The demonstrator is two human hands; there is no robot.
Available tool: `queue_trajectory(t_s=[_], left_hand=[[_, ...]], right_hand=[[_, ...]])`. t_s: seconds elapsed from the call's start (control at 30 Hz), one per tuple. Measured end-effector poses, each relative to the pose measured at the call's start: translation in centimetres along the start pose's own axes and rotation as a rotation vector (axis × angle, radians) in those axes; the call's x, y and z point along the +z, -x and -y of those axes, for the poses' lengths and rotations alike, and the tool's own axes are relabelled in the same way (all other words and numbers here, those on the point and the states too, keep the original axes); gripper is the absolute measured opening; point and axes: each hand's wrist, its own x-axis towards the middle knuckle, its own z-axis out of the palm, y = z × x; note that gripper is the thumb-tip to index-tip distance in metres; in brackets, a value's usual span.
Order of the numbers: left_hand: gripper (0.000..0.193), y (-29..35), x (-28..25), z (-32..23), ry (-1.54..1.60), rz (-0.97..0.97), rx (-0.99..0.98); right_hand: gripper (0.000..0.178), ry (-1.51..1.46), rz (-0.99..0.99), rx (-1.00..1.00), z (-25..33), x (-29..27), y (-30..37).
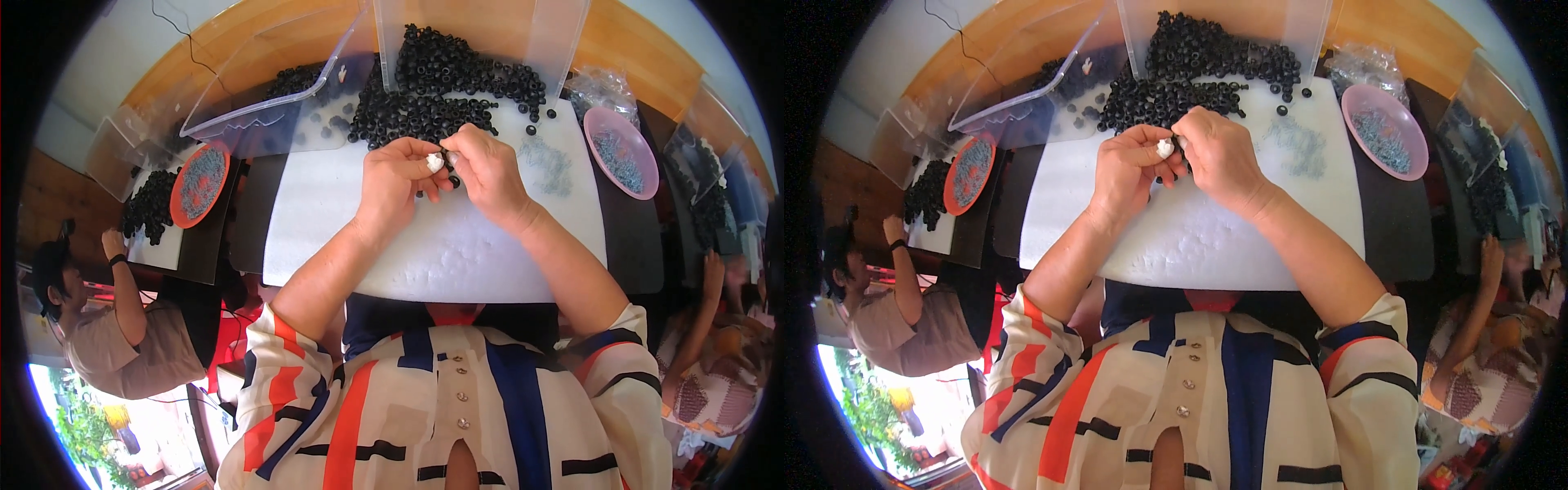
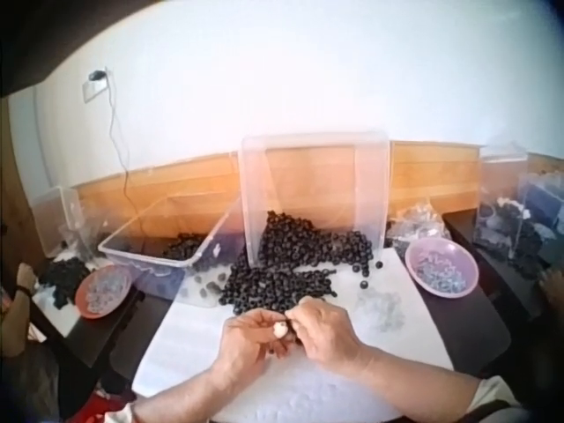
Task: The person assembles small black rubber rings onto white plastic components by hand.
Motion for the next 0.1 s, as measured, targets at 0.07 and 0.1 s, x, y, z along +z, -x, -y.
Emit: queue_trajectory(t_s=[0.07, 0.1], left_hand=[[0.018, 0.08, 0.00, -0.33, 0.034, -0.006, 0.000], [0.020, 0.08, 0.05, -0.43, 0.070, -0.012, -0.005]], right_hand=[[0.015, -0.007, -0.006, -0.012, 0.09, 0.03, -0.07], [0.015, -0.015, -0.010, -0.020, 0.06, -0.04, -0.05]])
